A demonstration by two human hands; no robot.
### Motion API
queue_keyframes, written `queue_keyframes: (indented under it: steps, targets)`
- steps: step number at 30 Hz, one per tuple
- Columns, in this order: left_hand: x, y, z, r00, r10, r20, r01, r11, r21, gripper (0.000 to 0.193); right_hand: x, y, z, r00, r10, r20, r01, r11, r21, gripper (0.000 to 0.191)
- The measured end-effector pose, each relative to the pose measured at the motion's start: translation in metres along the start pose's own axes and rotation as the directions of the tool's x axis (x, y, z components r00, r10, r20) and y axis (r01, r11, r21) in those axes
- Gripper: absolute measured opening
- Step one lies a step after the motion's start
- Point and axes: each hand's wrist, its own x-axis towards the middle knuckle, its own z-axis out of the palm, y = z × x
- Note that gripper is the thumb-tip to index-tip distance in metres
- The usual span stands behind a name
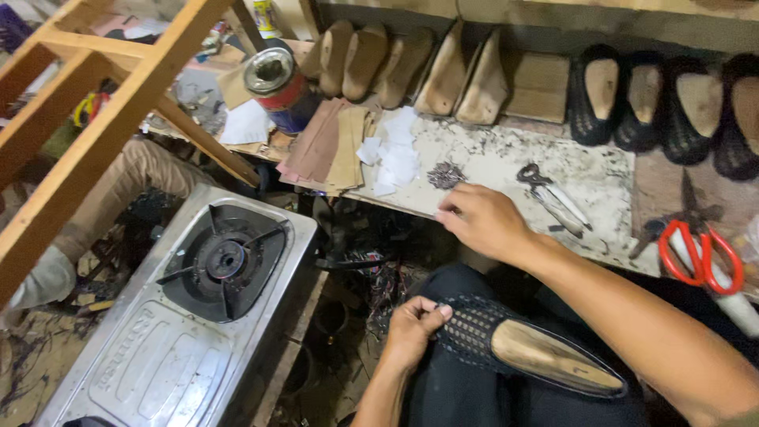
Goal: The person attaches a black woven shoe upper to a wooden shoe last. They position the upper, then repeatedly use a hammer to drive nails along the perimeter to secure it. The person rotates the last to work around the edges and continues hammering until the upper is fully attached.
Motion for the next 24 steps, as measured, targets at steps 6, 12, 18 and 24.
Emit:
queue_keyframes:
  steps: [6, 12, 18, 24]
  targets:
    - [0.001, -0.002, 0.002, 1.0, 0.021, 0.005, -0.021, 0.999, -0.033, 0.018, 0.072, -0.025, 0.049, 0.984, -0.176, 0.027, 0.177, 0.955, -0.239, 0.012]
    - [0.002, -0.002, 0.002, 1.0, 0.014, 0.009, -0.013, 0.996, -0.088, 0.019, 0.095, -0.036, 0.055, 0.976, -0.207, 0.07, 0.218, 0.91, -0.352, 0.008]
    - [-0.002, 0.007, 0.003, 0.999, 0.044, 0.007, -0.044, 0.999, 0.014, 0.022, 0.095, -0.018, 0.041, 0.979, 0.187, 0.077, -0.203, 0.9, 0.386, 0.018]
    - [-0.011, 0.044, 0.006, 0.946, 0.318, -0.069, -0.313, 0.947, 0.07, 0.044, 0.05, 0.004, 0.02, 0.822, 0.377, 0.426, -0.567, 0.484, 0.667, 0.025]
